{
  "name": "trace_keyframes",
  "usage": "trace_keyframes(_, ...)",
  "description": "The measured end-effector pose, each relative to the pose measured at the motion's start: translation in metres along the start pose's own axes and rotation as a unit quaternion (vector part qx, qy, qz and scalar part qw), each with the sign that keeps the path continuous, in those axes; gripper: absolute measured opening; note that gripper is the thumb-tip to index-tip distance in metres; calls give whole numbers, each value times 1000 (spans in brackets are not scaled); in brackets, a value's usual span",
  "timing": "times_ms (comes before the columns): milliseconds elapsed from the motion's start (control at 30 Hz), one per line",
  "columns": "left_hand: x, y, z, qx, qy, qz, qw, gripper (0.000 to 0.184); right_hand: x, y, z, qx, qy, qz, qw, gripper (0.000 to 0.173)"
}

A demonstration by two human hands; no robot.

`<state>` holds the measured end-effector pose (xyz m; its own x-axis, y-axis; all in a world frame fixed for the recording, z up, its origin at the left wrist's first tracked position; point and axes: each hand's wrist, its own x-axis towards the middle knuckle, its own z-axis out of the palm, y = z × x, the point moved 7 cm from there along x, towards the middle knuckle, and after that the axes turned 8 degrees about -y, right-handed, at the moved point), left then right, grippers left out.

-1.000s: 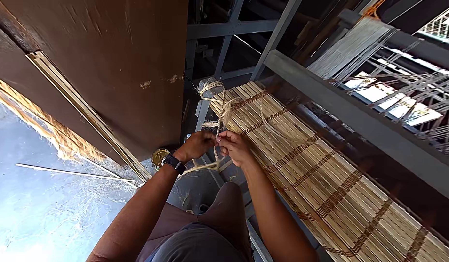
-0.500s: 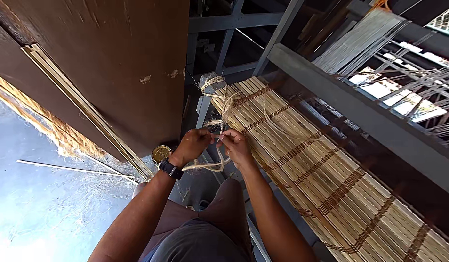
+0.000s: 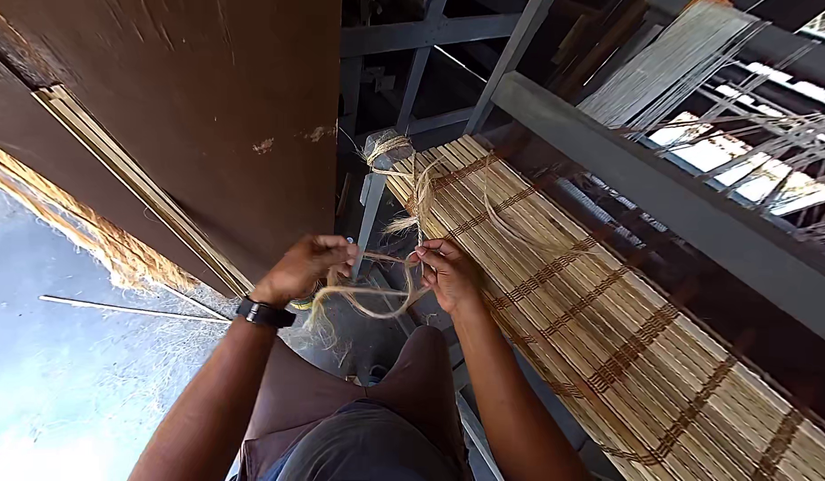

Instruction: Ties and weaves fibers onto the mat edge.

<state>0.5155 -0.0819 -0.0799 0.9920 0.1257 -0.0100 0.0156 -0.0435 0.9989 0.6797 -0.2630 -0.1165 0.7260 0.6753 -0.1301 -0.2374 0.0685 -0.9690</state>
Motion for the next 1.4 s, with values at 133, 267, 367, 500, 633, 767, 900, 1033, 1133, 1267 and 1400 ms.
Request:
trace_keyframes(133, -34, 2, -53, -116, 17, 21, 993, 22, 6, 18, -5, -16, 32, -32, 999, 4)
trace_keyframes(267, -64, 2, -72, -121, -12, 16, 992, 12, 6, 19, 10, 100, 13, -49, 994, 6)
trace_keyframes(367, -76, -8, -84, -49, 54, -38, 997, 13, 6, 11, 25, 160, -55, -41, 985, 14)
trace_keyframes(500, -75, -16, -102, 9, 202, -36, 979, 12, 6, 0, 34, 71, -97, -9, 993, 12)
trace_keyframes(633, -63, -15, -124, 2, 229, -23, 973, 7, 7, -9, 26, -1, -85, -21, 996, 9)
trace_keyframes(767, -73, -7, -135, -26, 129, -34, 991, 7, 6, -11, 18, -11, -73, -38, 997, 9)
trace_keyframes(900, -92, 1, -127, 60, -32, -121, 990, 16, 5, -12, 22, 24, -73, -45, 996, 10)
trace_keyframes(1033, -107, -6, -123, 217, -105, -199, 950, 13, 9, -8, 35, 36, -71, -51, 996, 10)
trace_keyframes(1133, -122, 2, -136, 118, -20, -118, 986, 10, 14, -4, 38, 27, -71, -51, 996, 10)
trace_keyframes(1267, -149, 2, -142, -17, 37, -72, 997, 15, 14, 2, 41, 14, -79, -40, 996, 11)
trace_keyframes(1400, -170, -6, -137, 47, -52, -168, 983, 15, 13, 5, 46, 19, -66, -32, 997, 9)
